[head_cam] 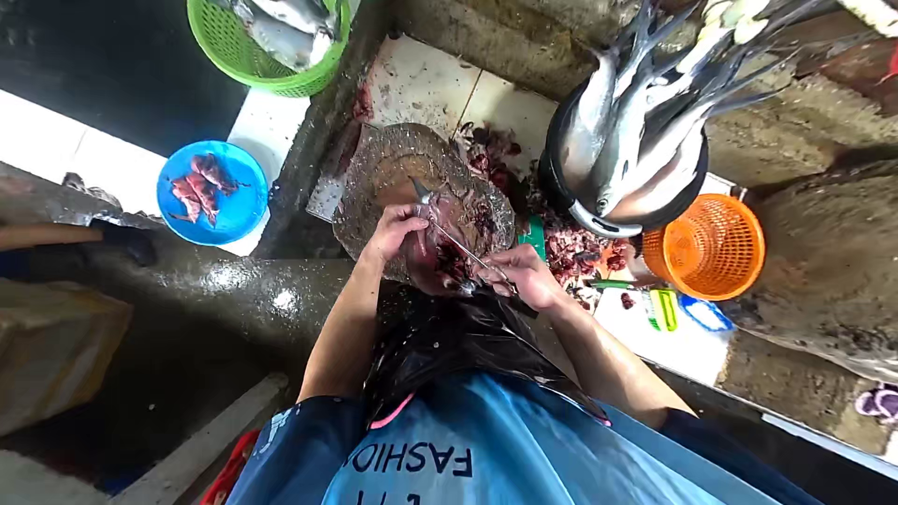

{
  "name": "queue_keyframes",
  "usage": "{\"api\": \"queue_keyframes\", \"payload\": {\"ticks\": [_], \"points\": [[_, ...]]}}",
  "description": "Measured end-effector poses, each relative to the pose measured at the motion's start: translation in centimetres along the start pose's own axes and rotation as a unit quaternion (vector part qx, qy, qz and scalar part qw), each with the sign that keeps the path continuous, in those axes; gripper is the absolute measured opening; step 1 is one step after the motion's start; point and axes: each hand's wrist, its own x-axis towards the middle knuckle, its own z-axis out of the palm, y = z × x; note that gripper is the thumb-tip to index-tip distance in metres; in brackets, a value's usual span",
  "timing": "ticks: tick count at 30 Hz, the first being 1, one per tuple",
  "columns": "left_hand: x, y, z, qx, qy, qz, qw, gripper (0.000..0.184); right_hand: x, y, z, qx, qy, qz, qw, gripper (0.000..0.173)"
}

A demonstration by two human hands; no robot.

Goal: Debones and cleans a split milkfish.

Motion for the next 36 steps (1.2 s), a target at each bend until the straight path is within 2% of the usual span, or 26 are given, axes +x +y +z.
{"api": "queue_keyframes", "payload": {"ticks": [6, 10, 13, 16, 17, 19, 25, 28, 30, 32, 33, 34, 35, 36], "points": [[-0.3, 0.3, -0.5, -0.046, -0.030, -0.031, 0.998, 0.016, 1.1, 2.4, 0.6, 0.016, -0.029, -0.045, 0.998, 0.019], [-0.4, 0.1, 0.0, -0.096, -0.007, -0.030, 0.995, 0.020, 1.4, 4.0, 1.0, 0.031, -0.066, -0.090, 0.993, 0.019], [-0.4, -0.3, 0.1, -0.121, -0.019, -0.029, 0.992, 0.017, 1.0, 3.7, 1.4, 0.198, -0.098, -0.046, 0.974, 0.029], [-0.4, -0.3, 0.1, -0.138, -0.064, -0.023, 0.988, 0.015, 0.4, 4.3, 1.1, 0.390, -0.142, 0.002, 0.910, 0.034], [-0.3, -0.2, 0.2, -0.135, -0.076, -0.025, 0.988, 0.013, 0.1, 4.6, 0.8, 0.431, -0.154, 0.012, 0.889, 0.034], [-0.2, 0.4, 0.3, -0.121, -0.102, -0.026, 0.987, 0.012, -0.2, 5.1, 0.1, 0.453, -0.174, 0.017, 0.875, 0.036], [0.1, 1.2, 0.7, -0.088, -0.167, -0.067, 0.980, 0.013, -1.3, 4.7, -1.6, 0.396, -0.197, -0.008, 0.897, 0.036], [0.5, 0.7, 0.4, -0.078, -0.171, -0.071, 0.980, 0.012, -2.3, 4.0, -2.8, 0.369, -0.188, -0.115, 0.903, 0.032], [0.3, 0.0, -0.3, -0.068, -0.146, -0.082, 0.983, 0.013, -2.9, 1.3, -5.2, 0.299, -0.133, -0.238, 0.915, 0.034], [-0.1, 0.7, -0.6, -0.055, -0.099, -0.092, 0.989, 0.012, -2.2, -1.2, -7.1, 0.161, 0.021, -0.294, 0.942, 0.028], [-0.2, 0.9, -0.4, -0.046, -0.075, -0.093, 0.992, 0.011, -1.6, -1.2, -7.7, 0.090, 0.086, -0.262, 0.957, 0.026], [-0.4, 0.8, -0.2, -0.045, -0.065, -0.091, 0.993, 0.011, -1.3, -0.6, -7.6, 0.033, 0.125, -0.188, 0.974, 0.026], [-0.5, 0.7, 0.1, -0.042, -0.061, -0.088, 0.993, 0.013, -1.4, 0.0, -7.0, -0.003, 0.120, -0.118, 0.986, 0.028], [-0.5, 0.9, 0.4, -0.030, -0.056, -0.081, 0.995, 0.015, -1.5, 0.3, -6.1, -0.020, 0.076, -0.087, 0.993, 0.028]]}}
